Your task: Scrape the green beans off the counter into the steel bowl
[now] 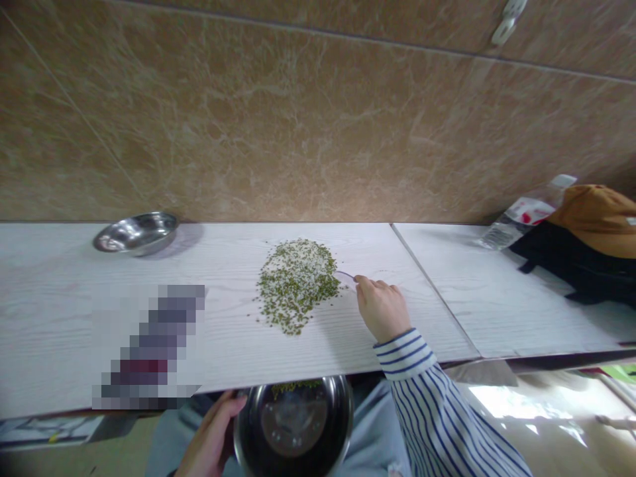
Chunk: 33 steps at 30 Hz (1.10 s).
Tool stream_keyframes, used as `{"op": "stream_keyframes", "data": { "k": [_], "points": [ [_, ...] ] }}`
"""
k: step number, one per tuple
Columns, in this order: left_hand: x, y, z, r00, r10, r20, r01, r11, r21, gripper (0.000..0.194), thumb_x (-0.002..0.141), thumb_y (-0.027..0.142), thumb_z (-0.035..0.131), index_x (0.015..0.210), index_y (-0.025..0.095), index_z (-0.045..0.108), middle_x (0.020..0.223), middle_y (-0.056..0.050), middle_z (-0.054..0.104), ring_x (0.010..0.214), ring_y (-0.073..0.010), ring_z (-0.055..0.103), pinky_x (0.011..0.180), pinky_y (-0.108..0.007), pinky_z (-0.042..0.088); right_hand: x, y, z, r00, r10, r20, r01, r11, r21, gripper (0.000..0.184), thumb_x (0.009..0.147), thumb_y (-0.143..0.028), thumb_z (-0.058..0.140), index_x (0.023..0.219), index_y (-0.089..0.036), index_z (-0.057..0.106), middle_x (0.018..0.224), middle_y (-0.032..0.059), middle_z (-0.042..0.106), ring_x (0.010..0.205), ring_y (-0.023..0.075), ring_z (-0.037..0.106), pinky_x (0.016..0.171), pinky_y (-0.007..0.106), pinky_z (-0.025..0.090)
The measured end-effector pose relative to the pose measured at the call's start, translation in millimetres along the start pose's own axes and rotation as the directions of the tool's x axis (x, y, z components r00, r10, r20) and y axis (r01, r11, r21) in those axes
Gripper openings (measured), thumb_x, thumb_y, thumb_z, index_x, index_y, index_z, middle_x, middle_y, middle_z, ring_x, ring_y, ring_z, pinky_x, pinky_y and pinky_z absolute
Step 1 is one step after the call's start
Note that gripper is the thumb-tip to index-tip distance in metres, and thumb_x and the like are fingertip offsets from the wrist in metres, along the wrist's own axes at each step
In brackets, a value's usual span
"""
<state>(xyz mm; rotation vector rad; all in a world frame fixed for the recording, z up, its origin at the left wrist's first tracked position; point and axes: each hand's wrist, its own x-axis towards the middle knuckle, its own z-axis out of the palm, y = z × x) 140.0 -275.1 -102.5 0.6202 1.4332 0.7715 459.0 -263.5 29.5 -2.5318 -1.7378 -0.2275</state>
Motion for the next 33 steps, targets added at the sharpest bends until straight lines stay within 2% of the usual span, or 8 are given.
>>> {"op": "stream_keyframes", "data": {
  "k": [7,12,17,23,25,29,33],
  "points": [
    [-8.1,3.8,-1.2,1.0,-0.017,0.023,0.018,0.998,-0.062,0.032,0.066,0.034,0.077,0.096,0.021,0.075,0.118,-0.009,0.077,0.132,-0.0334,0.054,0.108,-0.043,0.043,-16.0,-10.8,-1.2,0.999,-0.049,-0.022,0.05,0.999,0.022,0.035,0.101,-0.024,0.038,0.12,-0.019,0.066,0.097,0.0094,0.077,0.087,0.0208,0.071,0.077,0.031,0.046],
    [-18.2,7.8,-1.1,0.994,-0.027,0.102,0.037,0.995,-0.094,0.036,0.067,0.034,0.076,0.1,0.021,0.075,0.121,-0.009,0.076,0.132,-0.0329,0.055,0.108,-0.043,0.044,-17.2,-3.6,-2.8,0.999,0.016,-0.048,-0.016,1.0,0.0,0.034,0.1,-0.023,0.039,0.12,-0.019,0.067,0.094,0.0098,0.077,0.085,0.0205,0.071,0.076,0.03,0.046],
    [-24.5,6.6,-0.3,0.994,-0.079,0.079,0.09,0.985,-0.148,0.04,0.068,0.032,0.074,0.106,0.02,0.074,0.124,-0.009,0.074,0.136,-0.0293,0.051,0.111,-0.04,0.04,-21.2,-4.0,-1.2,0.999,0.008,-0.043,-0.008,1.0,0.007,0.034,0.1,-0.022,0.04,0.121,-0.018,0.066,0.096,0.01,0.077,0.088,0.0207,0.071,0.078,0.03,0.047],
    [-30.3,8.5,3.7,0.996,-0.071,0.062,0.08,0.983,-0.162,0.035,0.069,0.029,0.072,0.103,0.021,0.074,0.121,-0.007,0.075,0.134,-0.0289,0.053,0.111,-0.039,0.039,-33.1,-18.9,-2.0,0.999,-0.033,-0.029,0.034,0.998,0.054,0.033,0.1,-0.02,0.039,0.121,-0.018,0.065,0.1,0.0099,0.077,0.092,0.0212,0.071,0.08,0.03,0.048],
    [-34.2,11.0,5.7,0.996,-0.072,0.054,0.081,0.981,-0.178,0.035,0.069,0.029,0.072,0.103,0.02,0.074,0.12,-0.008,0.076,0.132,-0.0288,0.054,0.108,-0.038,0.042,-36.5,-23.1,-2.6,0.999,-0.043,-0.023,0.044,0.997,0.056,0.033,0.1,-0.021,0.039,0.121,-0.018,0.065,0.099,0.0097,0.077,0.091,0.0216,0.072,0.079,0.031,0.048],
    [-43.1,14.8,9.0,0.994,-0.09,0.056,0.099,0.974,-0.203,0.041,0.067,0.03,0.073,0.107,0.019,0.072,0.116,-0.01,0.076,0.123,-0.0336,0.062,0.092,-0.042,0.053,-41.0,-27.5,-5.0,0.997,-0.068,-0.024,0.069,0.996,0.051,0.033,0.1,-0.021,0.039,0.119,-0.018,0.065,0.099,0.0098,0.077,0.091,0.0212,0.072,0.079,0.03,0.048],
    [-48.0,13.9,9.8,0.996,-0.069,0.062,0.08,0.977,-0.199,0.048,0.063,0.032,0.075,0.109,0.018,0.071,0.112,-0.01,0.078,0.116,-0.0334,0.065,0.086,-0.039,0.055,-42.1,-23.2,-10.5,0.999,-0.043,-0.017,0.044,0.997,0.058,0.033,0.099,-0.019,0.04,0.121,-0.017,0.065,0.1,0.0103,0.077,0.093,0.0222,0.072,0.081,0.031,0.049]
  ]
}}
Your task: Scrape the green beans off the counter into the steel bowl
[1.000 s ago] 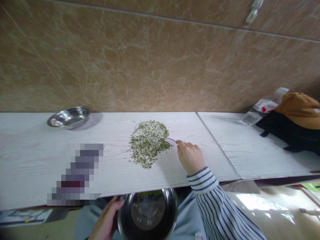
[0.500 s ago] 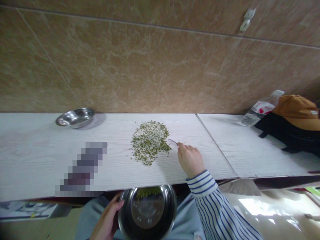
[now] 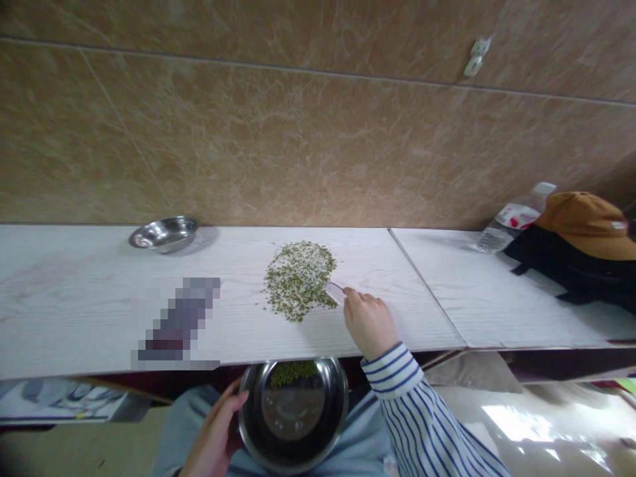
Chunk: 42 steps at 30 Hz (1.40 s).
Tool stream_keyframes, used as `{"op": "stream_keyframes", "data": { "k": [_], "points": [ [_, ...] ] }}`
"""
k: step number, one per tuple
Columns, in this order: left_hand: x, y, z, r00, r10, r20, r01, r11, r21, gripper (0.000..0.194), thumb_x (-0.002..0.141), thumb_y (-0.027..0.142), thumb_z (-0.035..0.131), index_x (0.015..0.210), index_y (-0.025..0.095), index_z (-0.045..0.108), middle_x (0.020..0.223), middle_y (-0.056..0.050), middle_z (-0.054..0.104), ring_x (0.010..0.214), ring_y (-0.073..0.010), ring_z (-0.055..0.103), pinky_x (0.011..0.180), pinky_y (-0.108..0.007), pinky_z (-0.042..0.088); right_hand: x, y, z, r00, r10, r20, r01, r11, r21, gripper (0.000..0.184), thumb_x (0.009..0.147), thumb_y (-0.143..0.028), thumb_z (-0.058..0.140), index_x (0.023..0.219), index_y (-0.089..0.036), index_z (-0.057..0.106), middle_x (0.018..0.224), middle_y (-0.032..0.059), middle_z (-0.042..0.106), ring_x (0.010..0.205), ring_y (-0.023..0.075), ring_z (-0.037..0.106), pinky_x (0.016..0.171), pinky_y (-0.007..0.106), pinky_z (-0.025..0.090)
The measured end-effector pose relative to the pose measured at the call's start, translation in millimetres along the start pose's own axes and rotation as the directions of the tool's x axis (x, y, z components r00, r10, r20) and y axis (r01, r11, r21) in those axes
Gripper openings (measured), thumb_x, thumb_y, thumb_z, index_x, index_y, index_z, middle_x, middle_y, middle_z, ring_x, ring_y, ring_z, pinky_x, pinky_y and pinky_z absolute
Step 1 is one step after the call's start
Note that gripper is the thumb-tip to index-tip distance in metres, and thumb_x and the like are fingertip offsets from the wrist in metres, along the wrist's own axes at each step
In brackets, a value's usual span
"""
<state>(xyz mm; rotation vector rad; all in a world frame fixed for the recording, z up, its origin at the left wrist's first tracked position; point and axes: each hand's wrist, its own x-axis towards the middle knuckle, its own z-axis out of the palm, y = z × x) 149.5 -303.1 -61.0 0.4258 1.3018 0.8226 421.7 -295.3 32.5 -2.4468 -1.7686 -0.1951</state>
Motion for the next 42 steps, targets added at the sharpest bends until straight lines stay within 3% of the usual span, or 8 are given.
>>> {"op": "stream_keyframes", "data": {
  "k": [7,17,28,36,42],
  "points": [
    [-1.8,-3.0,1.5,0.999,-0.015,0.036,0.017,0.999,-0.045,0.048,0.064,0.031,0.074,0.11,0.02,0.069,0.102,-0.007,0.08,0.107,-0.0303,0.07,0.077,-0.034,0.056,-7.0,6.3,-0.4,1.0,0.016,0.013,-0.016,1.0,-0.023,0.033,0.099,-0.019,0.04,0.121,-0.017,0.065,0.101,0.0106,0.077,0.094,0.0217,0.072,0.08,0.03,0.049],
    [1.1,-4.0,6.0,0.999,-0.027,0.046,0.029,0.999,-0.046,0.046,0.065,0.031,0.073,0.11,0.022,0.069,0.097,-0.005,0.081,0.102,-0.029,0.072,0.076,-0.034,0.056,-20.5,-14.1,0.6,0.999,-0.038,0.01,0.038,0.999,0.033,0.035,0.098,-0.017,0.041,0.122,-0.018,0.065,0.106,0.0103,0.076,0.094,0.0206,0.071,0.083,0.03,0.049],
    [7.3,-5.6,-7.7,0.996,-0.011,0.088,0.017,0.998,-0.067,0.04,0.071,0.031,0.074,0.11,0.022,0.07,0.107,-0.006,0.079,0.112,-0.03,0.068,0.082,-0.034,0.056,-15.1,7.2,2.4,1.0,-0.015,-0.009,0.016,1.0,0.023,0.034,0.098,-0.018,0.041,0.121,-0.017,0.065,0.106,0.0114,0.076,0.092,0.0225,0.072,0.082,0.032,0.051],
    [3.4,0.0,-3.0,0.999,-0.01,0.053,0.014,0.998,-0.061,0.042,0.067,0.032,0.076,0.107,0.023,0.072,0.103,-0.004,0.081,0.111,-0.0301,0.069,0.08,-0.034,0.057,-26.9,-11.1,11.1,0.989,-0.11,-0.103,0.12,0.988,0.099,0.03,0.096,-0.015,0.044,0.116,-0.017,0.067,0.097,0.0087,0.077,0.086,0.0209,0.072,0.08,0.031,0.052],
    [-1.3,2.8,3.1,0.999,-0.027,0.043,0.03,0.997,-0.068,0.037,0.067,0.029,0.076,0.103,0.023,0.074,0.1,-0.005,0.081,0.107,-0.029,0.071,0.084,-0.035,0.056,-31.0,4.1,12.5,0.96,-0.138,-0.242,0.161,0.984,0.079,0.027,0.093,-0.015,0.047,0.11,-0.014,0.068,0.09,0.0084,0.077,0.078,0.0218,0.073,0.073,0.032,0.054]
  ]
}}
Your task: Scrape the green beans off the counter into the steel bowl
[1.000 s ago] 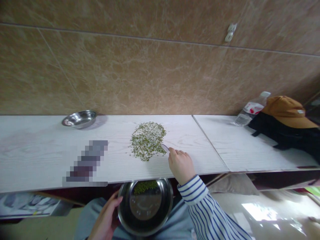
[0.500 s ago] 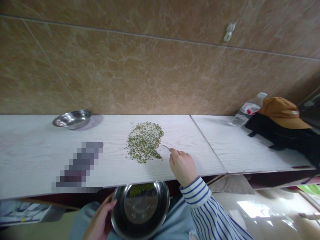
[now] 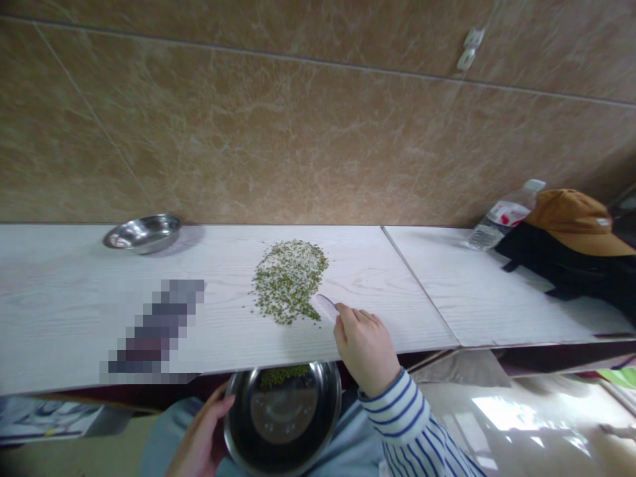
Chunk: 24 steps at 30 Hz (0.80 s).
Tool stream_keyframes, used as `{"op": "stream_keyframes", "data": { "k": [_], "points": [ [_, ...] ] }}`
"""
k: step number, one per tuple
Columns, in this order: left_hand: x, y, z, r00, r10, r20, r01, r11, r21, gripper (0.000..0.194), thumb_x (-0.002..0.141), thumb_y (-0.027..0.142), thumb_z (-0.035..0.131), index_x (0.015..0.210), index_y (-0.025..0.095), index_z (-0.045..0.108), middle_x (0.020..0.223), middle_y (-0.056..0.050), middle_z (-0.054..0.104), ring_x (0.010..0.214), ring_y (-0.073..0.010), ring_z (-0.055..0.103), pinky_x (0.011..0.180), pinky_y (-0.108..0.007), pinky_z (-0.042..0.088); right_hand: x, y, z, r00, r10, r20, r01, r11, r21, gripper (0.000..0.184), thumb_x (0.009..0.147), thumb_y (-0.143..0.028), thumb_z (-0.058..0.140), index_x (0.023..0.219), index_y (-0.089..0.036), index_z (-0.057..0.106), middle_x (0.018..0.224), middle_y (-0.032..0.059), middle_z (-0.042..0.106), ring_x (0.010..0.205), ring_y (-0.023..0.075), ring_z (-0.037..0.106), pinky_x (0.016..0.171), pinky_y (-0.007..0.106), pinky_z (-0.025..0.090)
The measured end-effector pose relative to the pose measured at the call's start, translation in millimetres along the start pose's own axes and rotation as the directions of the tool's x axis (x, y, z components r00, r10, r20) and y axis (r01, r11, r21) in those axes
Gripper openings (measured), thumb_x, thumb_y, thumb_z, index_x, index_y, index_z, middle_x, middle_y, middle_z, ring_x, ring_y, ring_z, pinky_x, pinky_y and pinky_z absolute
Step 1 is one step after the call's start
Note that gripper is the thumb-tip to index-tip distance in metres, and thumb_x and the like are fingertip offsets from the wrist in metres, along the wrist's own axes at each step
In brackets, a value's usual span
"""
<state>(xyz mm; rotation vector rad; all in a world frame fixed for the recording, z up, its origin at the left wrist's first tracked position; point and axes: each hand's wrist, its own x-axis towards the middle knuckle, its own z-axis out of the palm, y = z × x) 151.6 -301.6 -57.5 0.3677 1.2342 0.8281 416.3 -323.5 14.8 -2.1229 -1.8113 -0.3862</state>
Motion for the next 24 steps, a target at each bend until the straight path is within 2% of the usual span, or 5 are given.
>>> {"op": "stream_keyframes", "data": {
  "k": [4,10,16,20,24],
  "points": [
    [0.5,-0.4,4.3,1.0,0.015,0.008,-0.015,1.0,-0.006,0.035,0.066,0.028,0.077,0.1,0.021,0.076,0.102,-0.007,0.081,0.109,-0.0307,0.07,0.088,-0.038,0.055,-6.5,3.3,-2.3,1.0,-0.022,-0.022,0.022,1.0,-0.006,0.026,0.093,-0.014,0.046,0.107,-0.013,0.068,0.087,0.0086,0.077,0.074,0.0218,0.073,0.071,0.032,0.055],
    [4.9,-0.9,4.2,1.0,0.0,0.0,0.0,1.0,0.007,0.036,0.066,0.029,0.077,0.101,0.022,0.076,0.103,-0.007,0.081,0.111,-0.0313,0.069,0.088,-0.039,0.055,-13.0,-16.6,-0.5,0.998,-0.049,-0.027,0.05,0.997,0.06,0.026,0.093,-0.013,0.046,0.108,-0.013,0.067,0.089,0.0083,0.077,0.076,0.0212,0.072,0.072,0.033,0.056],
    [12.1,-1.8,-2.4,1.0,-0.023,-0.017,0.022,1.0,-0.018,0.034,0.07,0.03,0.076,0.104,0.026,0.075,0.102,-0.002,0.081,0.116,-0.0265,0.066,0.084,-0.031,0.055,-10.9,-20.2,-4.8,0.995,-0.082,-0.064,0.088,0.992,0.095,0.025,0.093,-0.013,0.045,0.106,-0.013,0.067,0.085,0.0079,0.076,0.074,0.0206,0.072,0.071,0.033,0.056],
    [11.9,-0.1,-3.0,0.999,-0.02,-0.026,0.019,0.999,-0.047,0.033,0.068,0.027,0.077,0.101,0.025,0.075,0.103,-0.002,0.08,0.121,-0.0264,0.063,0.08,-0.029,0.055,-11.8,-11.9,-10.3,0.993,-0.07,-0.098,0.078,0.993,0.086,0.029,0.096,-0.015,0.04,0.103,-0.012,0.067,0.081,0.0075,0.076,0.07,0.02,0.072,0.067,0.032,0.056],
    [9.2,1.4,0.1,0.998,-0.036,-0.05,0.033,0.997,-0.077,0.03,0.067,0.025,0.077,0.096,0.025,0.077,0.101,-0.002,0.081,0.125,-0.0262,0.06,0.074,-0.025,0.055,-17.3,-15.2,-11.9,0.993,-0.074,-0.09,0.082,0.992,0.092,0.03,0.097,-0.016,0.038,0.103,-0.013,0.067,0.078,0.0066,0.075,0.068,0.0195,0.071,0.066,0.032,0.056]
  ]
}}
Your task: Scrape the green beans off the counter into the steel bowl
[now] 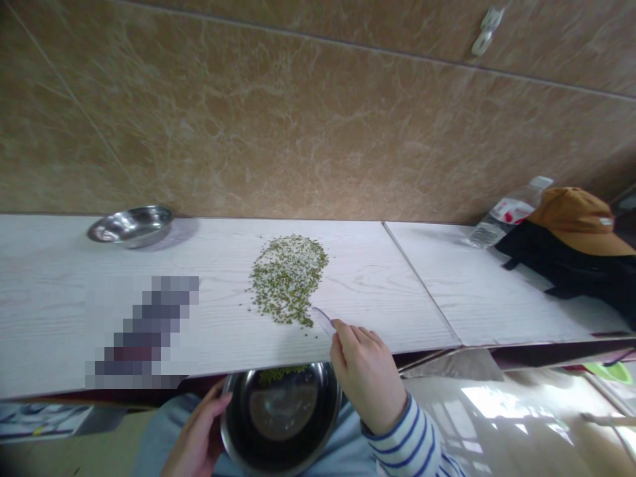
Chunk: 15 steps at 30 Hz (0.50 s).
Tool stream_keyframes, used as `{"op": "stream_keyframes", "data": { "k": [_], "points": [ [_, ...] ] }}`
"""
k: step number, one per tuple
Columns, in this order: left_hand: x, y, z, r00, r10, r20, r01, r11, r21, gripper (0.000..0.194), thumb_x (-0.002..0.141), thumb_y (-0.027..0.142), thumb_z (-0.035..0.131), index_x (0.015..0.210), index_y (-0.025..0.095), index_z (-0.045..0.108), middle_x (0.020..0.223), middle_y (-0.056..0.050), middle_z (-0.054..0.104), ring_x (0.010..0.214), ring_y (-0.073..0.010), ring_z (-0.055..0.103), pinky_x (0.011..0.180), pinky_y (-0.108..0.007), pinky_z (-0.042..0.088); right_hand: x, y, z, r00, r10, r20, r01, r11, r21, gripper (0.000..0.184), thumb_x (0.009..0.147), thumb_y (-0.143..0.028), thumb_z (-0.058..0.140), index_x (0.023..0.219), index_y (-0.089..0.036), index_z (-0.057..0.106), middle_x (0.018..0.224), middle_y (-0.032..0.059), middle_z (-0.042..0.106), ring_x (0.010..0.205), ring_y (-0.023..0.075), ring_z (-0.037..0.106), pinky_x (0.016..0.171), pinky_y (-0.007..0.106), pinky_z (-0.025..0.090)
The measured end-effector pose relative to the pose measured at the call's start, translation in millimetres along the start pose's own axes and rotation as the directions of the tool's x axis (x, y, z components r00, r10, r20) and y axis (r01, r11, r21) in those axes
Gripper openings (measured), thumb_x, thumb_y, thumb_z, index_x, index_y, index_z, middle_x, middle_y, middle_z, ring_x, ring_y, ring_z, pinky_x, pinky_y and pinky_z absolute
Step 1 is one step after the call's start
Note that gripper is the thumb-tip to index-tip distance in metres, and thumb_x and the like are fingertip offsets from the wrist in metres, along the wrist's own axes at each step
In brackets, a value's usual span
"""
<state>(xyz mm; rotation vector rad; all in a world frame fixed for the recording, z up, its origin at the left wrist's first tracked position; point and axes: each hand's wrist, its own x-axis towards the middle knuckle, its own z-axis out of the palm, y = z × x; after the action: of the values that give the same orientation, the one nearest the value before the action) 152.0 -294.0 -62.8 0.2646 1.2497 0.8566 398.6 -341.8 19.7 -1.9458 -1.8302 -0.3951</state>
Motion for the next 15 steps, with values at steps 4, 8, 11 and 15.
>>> {"op": "stream_keyframes", "data": {
  "k": [4,8,11,15],
  "points": [
    [-2.2,0.1,4.2,1.0,-0.01,-0.004,0.009,1.0,-0.009,0.027,0.067,0.024,0.076,0.094,0.025,0.078,0.102,-0.001,0.081,0.133,-0.0259,0.053,0.073,-0.023,0.054,-4.0,-11.1,-0.3,1.0,-0.001,0.017,0.0,1.0,0.018,0.03,0.096,-0.016,0.038,0.104,-0.012,0.067,0.079,0.0068,0.075,0.069,0.0198,0.072,0.067,0.033,0.057],
    [-4.2,0.8,6.3,1.0,0.008,-0.013,-0.008,1.0,0.019,0.029,0.063,0.027,0.079,0.092,0.025,0.078,0.101,-0.001,0.081,0.133,-0.0273,0.054,0.07,-0.023,0.054,-3.3,-13.8,-3.4,1.0,0.005,0.025,-0.006,1.0,0.027,0.029,0.097,-0.016,0.038,0.105,-0.013,0.066,0.08,0.0063,0.075,0.069,0.0189,0.071,0.068,0.031,0.056],
    [-5.3,1.8,7.5,1.0,-0.012,-0.015,0.012,1.0,0.023,0.031,0.06,0.028,0.08,0.091,0.026,0.078,0.101,0.0,0.081,0.126,-0.0269,0.06,0.068,-0.023,0.054,-2.6,-10.8,-5.7,1.0,0.016,0.01,-0.016,1.0,0.002,0.029,0.097,-0.017,0.039,0.103,-0.014,0.067,0.079,0.0066,0.075,0.068,0.0191,0.071,0.067,0.031,0.056],
    [-6.2,2.0,9.1,0.999,-0.017,-0.045,0.018,0.999,0.033,0.033,0.06,0.027,0.078,0.092,0.024,0.077,0.098,-0.001,0.082,0.117,-0.026,0.066,0.067,-0.024,0.053,-6.5,-11.1,-6.4,0.999,0.021,0.031,-0.021,1.0,-0.011,0.03,0.096,-0.017,0.038,0.102,-0.014,0.067,0.078,0.0062,0.075,0.067,0.0197,0.072,0.065,0.032,0.056]
  ]
}}
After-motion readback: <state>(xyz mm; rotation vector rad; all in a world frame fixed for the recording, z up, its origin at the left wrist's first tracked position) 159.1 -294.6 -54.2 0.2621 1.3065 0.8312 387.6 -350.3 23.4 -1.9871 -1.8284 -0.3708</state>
